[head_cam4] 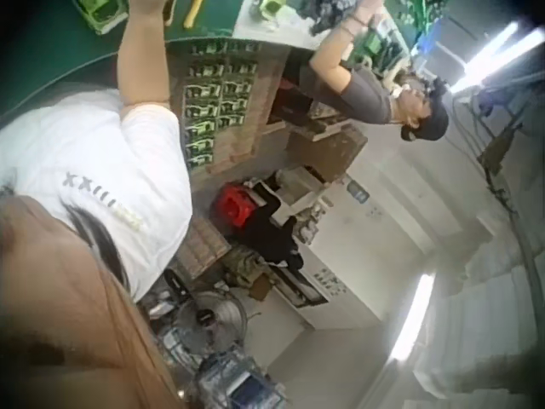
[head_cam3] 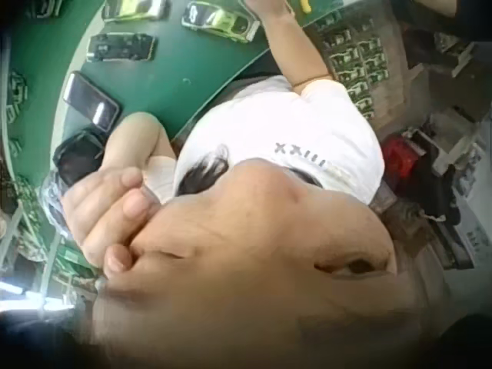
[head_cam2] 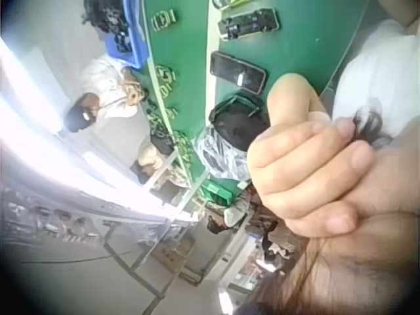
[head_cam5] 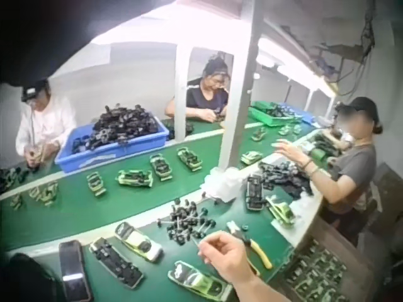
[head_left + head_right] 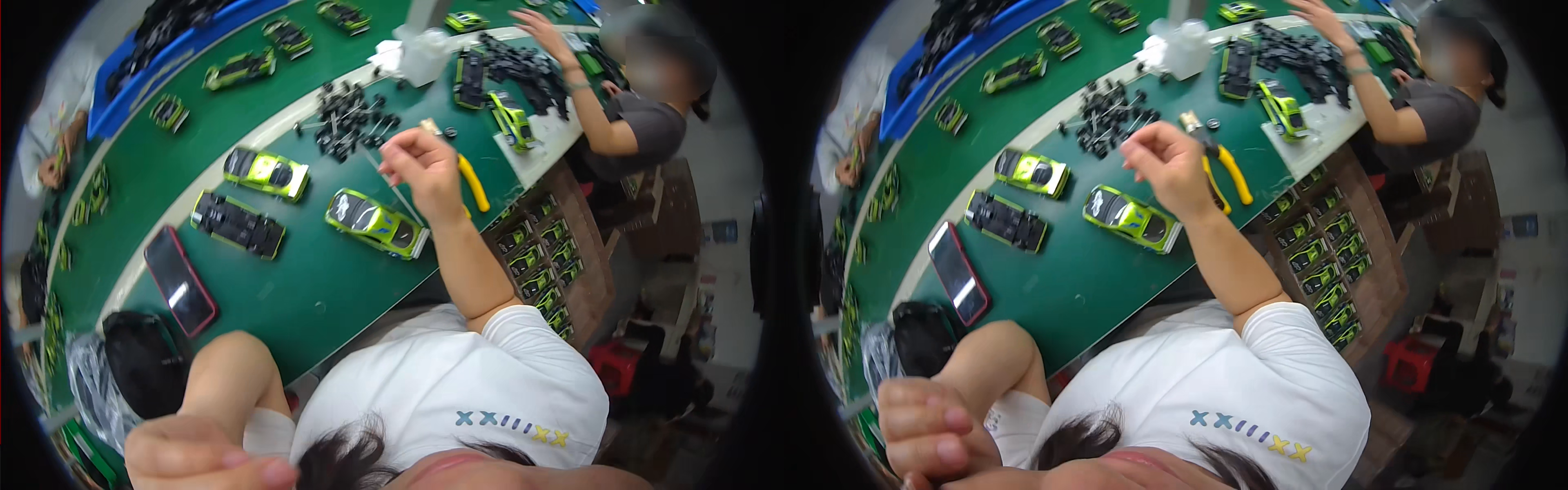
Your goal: The person assembles toy cars by hand, fitting car bodies onto chassis, pressing the parts together, and turning the vehicles over on a workbench.
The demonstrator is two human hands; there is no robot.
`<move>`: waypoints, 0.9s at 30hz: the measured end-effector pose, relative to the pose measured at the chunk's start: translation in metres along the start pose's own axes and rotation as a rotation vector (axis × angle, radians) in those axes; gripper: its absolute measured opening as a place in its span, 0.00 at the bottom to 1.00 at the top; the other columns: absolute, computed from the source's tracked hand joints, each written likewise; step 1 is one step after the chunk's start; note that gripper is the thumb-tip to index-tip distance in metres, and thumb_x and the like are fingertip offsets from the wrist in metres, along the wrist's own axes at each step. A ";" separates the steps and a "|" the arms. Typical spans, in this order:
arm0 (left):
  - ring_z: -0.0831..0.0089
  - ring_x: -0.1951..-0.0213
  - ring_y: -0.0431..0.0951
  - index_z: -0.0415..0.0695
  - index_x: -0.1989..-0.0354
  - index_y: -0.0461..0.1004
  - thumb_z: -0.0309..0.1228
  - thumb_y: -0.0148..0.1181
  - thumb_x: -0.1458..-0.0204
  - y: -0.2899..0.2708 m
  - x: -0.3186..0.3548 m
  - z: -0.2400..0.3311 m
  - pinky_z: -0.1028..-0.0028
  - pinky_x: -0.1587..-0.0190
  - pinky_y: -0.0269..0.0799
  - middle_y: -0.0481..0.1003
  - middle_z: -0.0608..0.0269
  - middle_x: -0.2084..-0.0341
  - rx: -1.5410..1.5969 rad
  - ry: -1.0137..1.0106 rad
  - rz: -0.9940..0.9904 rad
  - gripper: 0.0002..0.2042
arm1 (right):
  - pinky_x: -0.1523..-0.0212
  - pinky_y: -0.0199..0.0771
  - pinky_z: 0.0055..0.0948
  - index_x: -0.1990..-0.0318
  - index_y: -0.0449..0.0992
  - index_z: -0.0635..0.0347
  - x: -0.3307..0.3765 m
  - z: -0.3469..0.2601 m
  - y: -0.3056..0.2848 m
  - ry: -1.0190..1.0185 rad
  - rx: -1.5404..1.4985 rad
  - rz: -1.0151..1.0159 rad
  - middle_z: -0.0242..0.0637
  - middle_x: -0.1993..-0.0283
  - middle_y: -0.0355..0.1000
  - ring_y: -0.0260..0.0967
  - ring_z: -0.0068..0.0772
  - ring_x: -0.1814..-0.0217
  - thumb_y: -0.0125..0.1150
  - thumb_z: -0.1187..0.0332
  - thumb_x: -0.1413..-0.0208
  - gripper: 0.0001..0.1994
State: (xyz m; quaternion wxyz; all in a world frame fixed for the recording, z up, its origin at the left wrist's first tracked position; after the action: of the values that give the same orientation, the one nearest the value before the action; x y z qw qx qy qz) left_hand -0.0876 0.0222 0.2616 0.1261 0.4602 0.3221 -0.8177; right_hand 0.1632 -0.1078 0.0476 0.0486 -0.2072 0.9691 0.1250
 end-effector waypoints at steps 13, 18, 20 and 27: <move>0.75 0.79 0.58 0.42 0.50 0.66 0.31 0.35 0.43 -0.017 0.018 -0.020 0.71 0.71 0.52 0.65 0.65 0.76 -0.006 0.366 0.394 0.16 | 0.74 0.68 0.15 0.68 0.72 0.62 0.002 0.002 0.002 0.014 -0.032 -0.073 0.29 0.72 0.72 0.69 0.14 0.72 0.59 0.72 0.46 0.04; 0.73 0.79 0.59 0.38 0.50 0.65 0.29 0.36 0.44 -0.009 0.014 -0.023 0.70 0.74 0.51 0.65 0.62 0.77 0.015 0.389 0.364 0.17 | 0.74 0.68 0.15 0.68 0.72 0.61 0.002 0.001 0.005 0.004 -0.011 -0.087 0.28 0.73 0.72 0.70 0.14 0.71 0.60 0.72 0.46 0.04; 0.72 0.80 0.59 0.36 0.50 0.64 0.28 0.36 0.44 -0.006 0.012 -0.024 0.70 0.75 0.50 0.66 0.59 0.77 0.008 0.391 0.342 0.17 | 0.74 0.68 0.15 0.68 0.73 0.61 0.001 0.003 0.005 0.019 0.022 -0.088 0.28 0.73 0.72 0.70 0.14 0.71 0.60 0.71 0.46 0.04; 0.70 0.80 0.60 0.35 0.49 0.64 0.28 0.37 0.44 -0.003 0.010 -0.026 0.69 0.76 0.50 0.66 0.56 0.77 0.013 0.403 0.284 0.17 | 0.79 0.62 0.16 0.71 0.73 0.62 0.000 0.002 0.004 -0.002 0.001 -0.045 0.26 0.78 0.70 0.63 0.11 0.78 0.63 0.69 0.49 0.07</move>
State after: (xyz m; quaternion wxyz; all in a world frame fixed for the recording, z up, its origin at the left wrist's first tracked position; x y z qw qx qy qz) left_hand -0.0777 0.0420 0.2446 0.1702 0.6556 0.2674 -0.6854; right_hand 0.1615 -0.1036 0.0468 0.0525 -0.2290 0.9641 0.1235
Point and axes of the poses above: each hand's wrist, its own x-axis away from the middle knuckle, its own y-axis out of the palm, z = x × y, the point moved 6 cm from there along -x, towards the middle knuckle
